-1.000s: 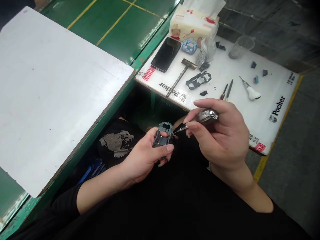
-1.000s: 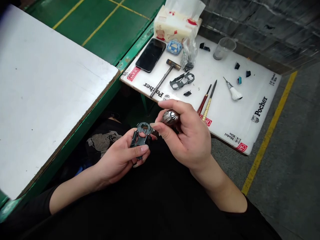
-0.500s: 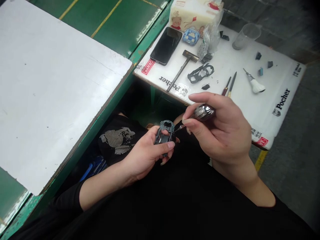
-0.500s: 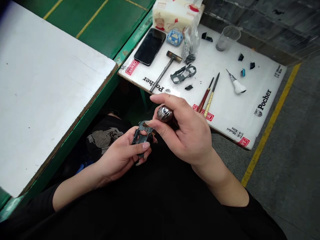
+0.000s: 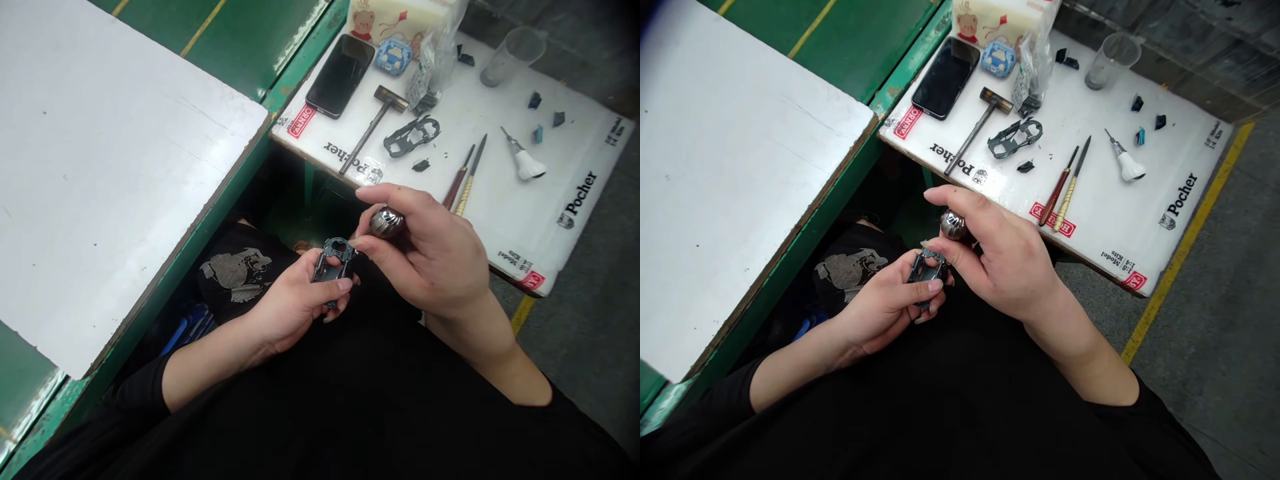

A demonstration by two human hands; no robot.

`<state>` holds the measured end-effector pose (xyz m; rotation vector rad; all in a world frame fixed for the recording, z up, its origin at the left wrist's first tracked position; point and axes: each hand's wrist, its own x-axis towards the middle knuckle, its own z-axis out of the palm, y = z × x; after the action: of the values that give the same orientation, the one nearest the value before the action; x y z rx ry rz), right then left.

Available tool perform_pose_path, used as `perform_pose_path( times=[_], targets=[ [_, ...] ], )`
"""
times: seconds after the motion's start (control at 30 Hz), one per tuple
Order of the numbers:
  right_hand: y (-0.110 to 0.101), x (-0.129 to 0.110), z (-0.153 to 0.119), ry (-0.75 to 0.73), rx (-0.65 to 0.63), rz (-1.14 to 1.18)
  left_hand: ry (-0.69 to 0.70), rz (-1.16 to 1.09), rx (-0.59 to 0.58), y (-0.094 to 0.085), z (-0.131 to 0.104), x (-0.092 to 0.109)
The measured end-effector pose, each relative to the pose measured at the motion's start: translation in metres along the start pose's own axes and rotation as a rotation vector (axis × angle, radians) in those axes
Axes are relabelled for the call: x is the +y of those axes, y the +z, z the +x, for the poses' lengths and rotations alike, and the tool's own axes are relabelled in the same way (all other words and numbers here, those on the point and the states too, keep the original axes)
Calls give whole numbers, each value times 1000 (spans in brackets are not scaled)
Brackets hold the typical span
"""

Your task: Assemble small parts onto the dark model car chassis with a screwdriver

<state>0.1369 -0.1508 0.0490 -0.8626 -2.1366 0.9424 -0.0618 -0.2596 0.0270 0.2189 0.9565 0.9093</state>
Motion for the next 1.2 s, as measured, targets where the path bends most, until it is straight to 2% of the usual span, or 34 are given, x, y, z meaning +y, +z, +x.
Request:
perform_pose_path(
  times=[0.23, 0.8, 1.2],
  targets=[
    [0, 3, 7, -155, -50, -81, -3, -33, 25, -2, 2, -3],
    [-5, 9, 7, -89, -109, 7, 70, -53, -74, -4, 5, -6],
    [6, 8, 10, -159, -113, 14, 113, -88, -24, -6, 8, -10]
  ],
)
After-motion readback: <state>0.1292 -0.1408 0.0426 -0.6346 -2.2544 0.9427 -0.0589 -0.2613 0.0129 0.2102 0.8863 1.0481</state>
